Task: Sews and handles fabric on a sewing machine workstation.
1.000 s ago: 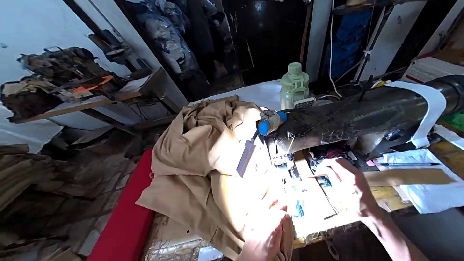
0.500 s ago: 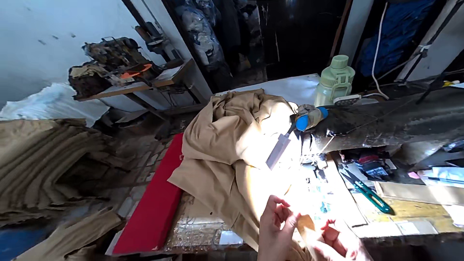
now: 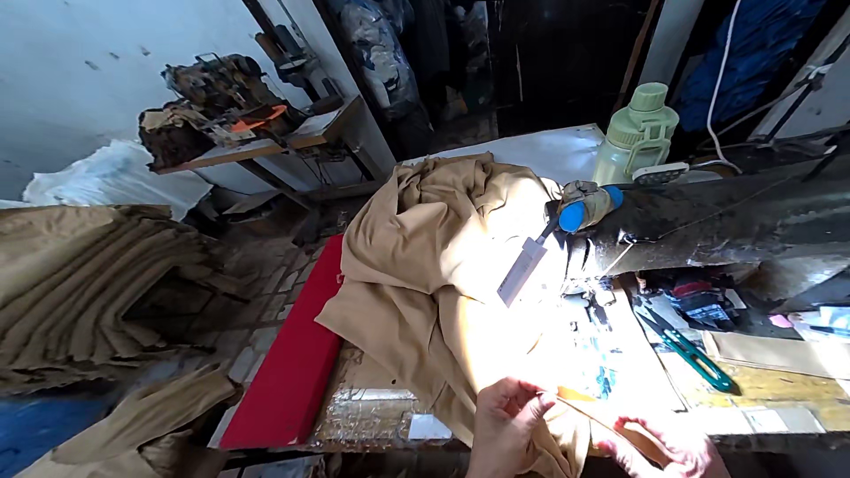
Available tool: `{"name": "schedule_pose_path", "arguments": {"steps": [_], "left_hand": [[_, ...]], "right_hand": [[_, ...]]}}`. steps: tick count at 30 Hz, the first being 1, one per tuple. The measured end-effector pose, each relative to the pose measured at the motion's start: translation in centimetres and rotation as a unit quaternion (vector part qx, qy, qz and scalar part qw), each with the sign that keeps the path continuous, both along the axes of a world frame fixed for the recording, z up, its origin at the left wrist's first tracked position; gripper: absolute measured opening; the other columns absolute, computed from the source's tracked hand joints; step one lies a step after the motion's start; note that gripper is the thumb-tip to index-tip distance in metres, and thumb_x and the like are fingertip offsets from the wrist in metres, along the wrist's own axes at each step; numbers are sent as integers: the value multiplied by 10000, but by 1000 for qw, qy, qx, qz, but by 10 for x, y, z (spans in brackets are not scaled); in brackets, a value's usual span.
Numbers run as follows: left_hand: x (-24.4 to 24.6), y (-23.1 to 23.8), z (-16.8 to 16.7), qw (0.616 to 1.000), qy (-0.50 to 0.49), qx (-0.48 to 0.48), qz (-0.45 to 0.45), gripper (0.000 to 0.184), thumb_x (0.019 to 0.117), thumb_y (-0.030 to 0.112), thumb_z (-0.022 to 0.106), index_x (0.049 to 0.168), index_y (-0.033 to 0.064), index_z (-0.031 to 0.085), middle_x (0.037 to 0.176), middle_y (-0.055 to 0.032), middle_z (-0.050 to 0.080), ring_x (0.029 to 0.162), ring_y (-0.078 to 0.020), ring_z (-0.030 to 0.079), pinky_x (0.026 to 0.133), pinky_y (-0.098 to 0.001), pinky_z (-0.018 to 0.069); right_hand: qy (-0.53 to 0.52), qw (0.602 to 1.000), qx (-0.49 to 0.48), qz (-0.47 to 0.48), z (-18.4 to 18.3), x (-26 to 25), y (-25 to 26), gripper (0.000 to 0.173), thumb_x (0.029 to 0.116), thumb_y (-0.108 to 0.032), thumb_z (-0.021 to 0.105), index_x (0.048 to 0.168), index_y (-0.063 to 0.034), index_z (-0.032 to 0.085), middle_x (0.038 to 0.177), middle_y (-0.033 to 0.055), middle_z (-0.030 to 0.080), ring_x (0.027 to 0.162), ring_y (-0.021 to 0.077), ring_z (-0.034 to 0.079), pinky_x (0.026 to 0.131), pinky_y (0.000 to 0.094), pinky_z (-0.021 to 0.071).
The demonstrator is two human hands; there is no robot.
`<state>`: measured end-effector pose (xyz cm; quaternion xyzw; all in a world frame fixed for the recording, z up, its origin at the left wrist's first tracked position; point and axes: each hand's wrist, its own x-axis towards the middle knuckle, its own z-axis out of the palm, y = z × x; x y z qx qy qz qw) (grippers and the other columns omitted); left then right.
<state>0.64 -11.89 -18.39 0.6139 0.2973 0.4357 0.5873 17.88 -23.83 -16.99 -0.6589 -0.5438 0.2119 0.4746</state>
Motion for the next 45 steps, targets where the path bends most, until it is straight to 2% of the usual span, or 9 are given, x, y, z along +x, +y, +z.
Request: {"name": "schedule_pose_path", "arguments": {"steps": [14,17,20,24,26,31,36,41,45], "left_hand": [[12,-2,2,973,-80,-216,22,210,783,-142,693,824,64,704,748,-16,749,686,-86,724,700,-262,621],[13,4,0,985,-55,-162,16,196,788,-142,708,854,42,696,756,-22,754,681,-94,729,683,-265,628],[22,24,-1,995,86,40,21,76,853,-55,665,919,-18,674,816,-17,746,734,-58,721,714,-222,616],[50,56,-14,928,225,298,-3,192,993,71,576,1068,-30,722,995,-108,752,951,-137,723,921,-299,570],[67,68,-19,887,294,355,-6,174,992,136,591,1039,43,731,964,-65,740,926,-162,711,878,-347,567],[78,76,-33,883,349,308,-67,208,1013,157,545,1032,36,714,964,-91,709,959,-206,679,898,-384,528],[68,69,-36,873,374,307,-62,243,1017,171,544,1042,71,764,1072,-86,736,1036,-195,694,942,-361,541],[63,59,-38,885,379,264,-63,258,1022,213,558,1108,83,765,1167,-93,728,1121,-197,677,1006,-355,518],[62,56,-42,906,354,225,-63,285,1045,231,542,1134,50,742,1087,-88,741,1033,-154,701,955,-309,539]], "right_hand": [[29,996,50,-71,-15,-2,4,196,903,-142,734,852,46,714,772,104,714,709,8,660,686,130,545],[17,996,49,-67,-16,-1,7,161,871,-97,726,860,62,709,759,118,700,703,29,650,691,140,538],[5,997,43,-60,-18,-2,15,144,835,-54,728,899,68,686,805,145,701,750,127,679,725,232,569],[19,1000,-5,-5,-27,-8,37,186,908,-43,625,1054,43,701,905,136,731,800,169,712,760,311,597],[6,999,-43,-5,-31,-11,47,223,917,-52,590,1094,14,709,854,118,726,710,193,695,664,363,581],[-25,997,-56,-40,-30,-11,55,308,887,-59,593,1140,54,728,800,125,724,640,212,659,645,389,562],[-22,994,-109,-15,-23,-8,51,191,883,-111,620,839,56,702,669,130,641,621,236,631,627,407,520],[-70,988,-105,-87,-30,7,22,275,903,-91,650,1063,125,710,957,259,727,887,359,719,862,476,564],[-291,933,-103,-185,-27,70,24,272,922,-105,623,1137,9,744,1094,245,707,1014,434,686,858,566,564]]}}
